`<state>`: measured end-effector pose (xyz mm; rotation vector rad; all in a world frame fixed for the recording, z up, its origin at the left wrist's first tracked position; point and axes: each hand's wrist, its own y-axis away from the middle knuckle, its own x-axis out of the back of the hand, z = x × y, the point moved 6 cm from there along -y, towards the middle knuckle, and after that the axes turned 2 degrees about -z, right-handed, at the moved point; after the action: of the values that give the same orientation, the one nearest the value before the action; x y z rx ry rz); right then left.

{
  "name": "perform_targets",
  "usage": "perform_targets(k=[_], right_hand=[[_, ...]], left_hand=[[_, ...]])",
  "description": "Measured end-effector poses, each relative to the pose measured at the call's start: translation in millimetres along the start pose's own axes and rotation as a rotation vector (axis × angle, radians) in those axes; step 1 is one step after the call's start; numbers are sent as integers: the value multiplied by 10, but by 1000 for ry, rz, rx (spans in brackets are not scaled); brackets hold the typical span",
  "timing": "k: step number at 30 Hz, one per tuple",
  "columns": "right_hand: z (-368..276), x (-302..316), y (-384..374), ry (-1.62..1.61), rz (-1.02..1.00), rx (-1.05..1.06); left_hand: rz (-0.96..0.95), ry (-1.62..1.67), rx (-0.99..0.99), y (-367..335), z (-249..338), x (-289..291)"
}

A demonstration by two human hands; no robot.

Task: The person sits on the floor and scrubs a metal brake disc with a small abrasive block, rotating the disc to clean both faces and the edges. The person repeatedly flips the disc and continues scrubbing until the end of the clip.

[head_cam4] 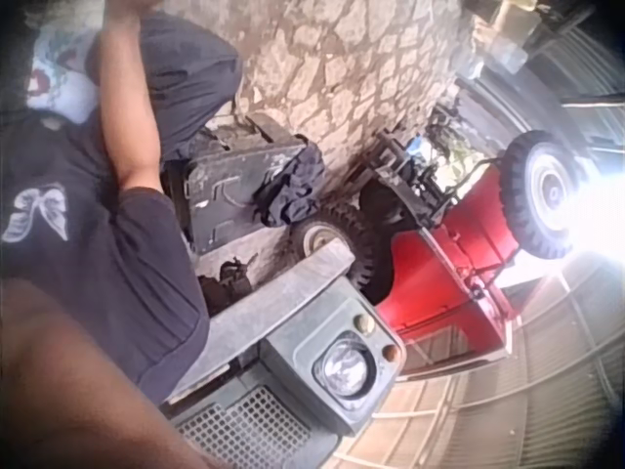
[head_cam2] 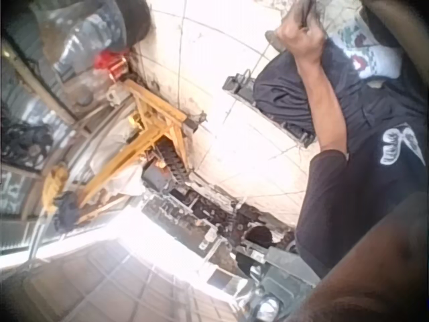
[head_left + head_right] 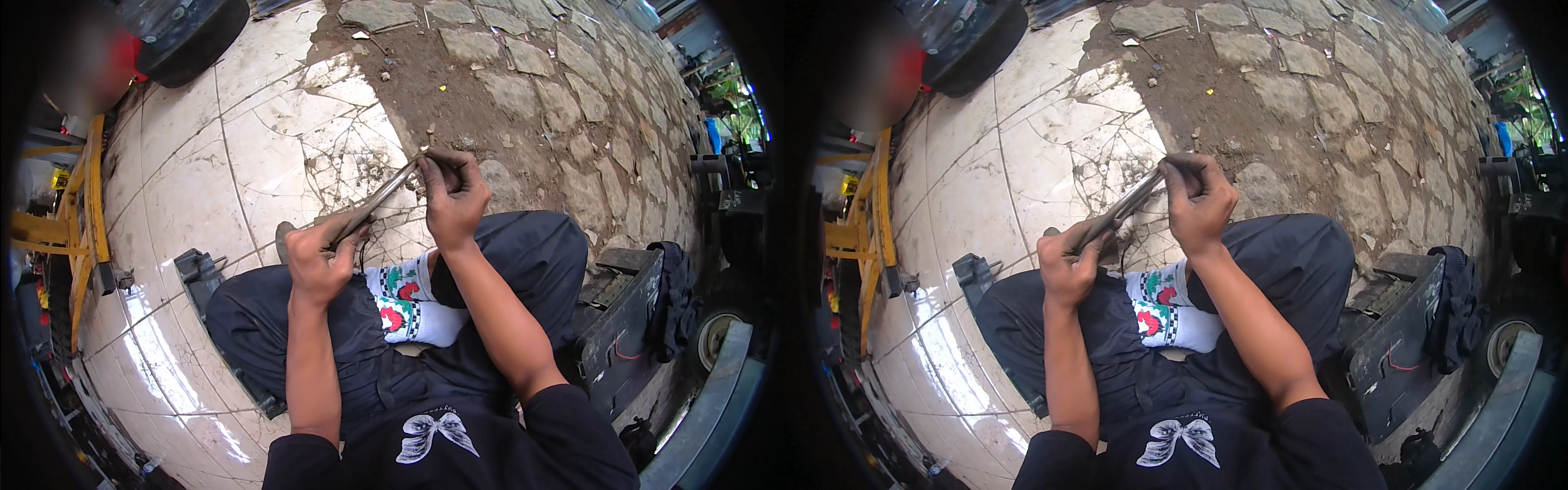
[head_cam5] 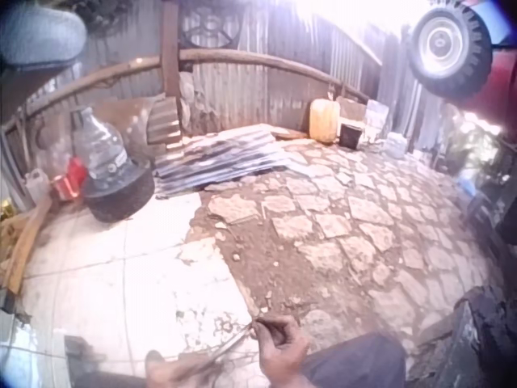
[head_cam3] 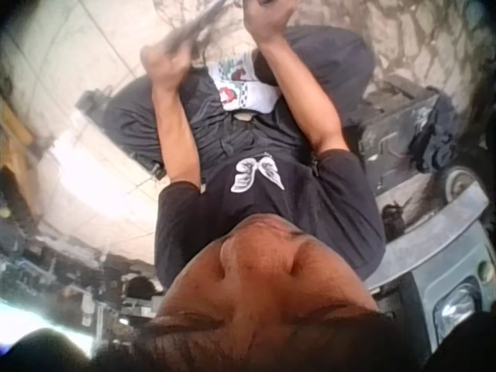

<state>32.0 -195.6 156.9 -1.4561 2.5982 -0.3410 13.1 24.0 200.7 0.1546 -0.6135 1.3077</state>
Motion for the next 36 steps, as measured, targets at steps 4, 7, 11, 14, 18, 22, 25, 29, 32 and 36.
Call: perform_targets(k=[4,7,11,14,18,22,25,29,32,36], right_hand=[[6,-16,8,-42,49,26],[16,-15,-33,2,10,-14],[-168,-20,54,65,-30,196],[-90,20,-39,72,18,55],[-103,5,28,10,-17,117],[-2,25,-28,-21,52,7],[-65,3,-52,-9,-17,12],[-99,1,-59,-24,-7,0],[-37,17,-84,-38,0,-18],[-69,5,-21,22,-6,39]], left_hand=[[19,-11,-7,-6,56,24],[28,-17,9,-22,57,32],[27,-20,-2,-32,101,33],[26,-22,-10,-13,77,18],[31,-17,-10,-14,25,1],[12,-50,8,-18,113,0],[45,16,16,12,53,34],[36,-37,-10,-29,87,-5],[30,-9,-12,18,37,-14],[47,-13,1,-2,43,-21]])
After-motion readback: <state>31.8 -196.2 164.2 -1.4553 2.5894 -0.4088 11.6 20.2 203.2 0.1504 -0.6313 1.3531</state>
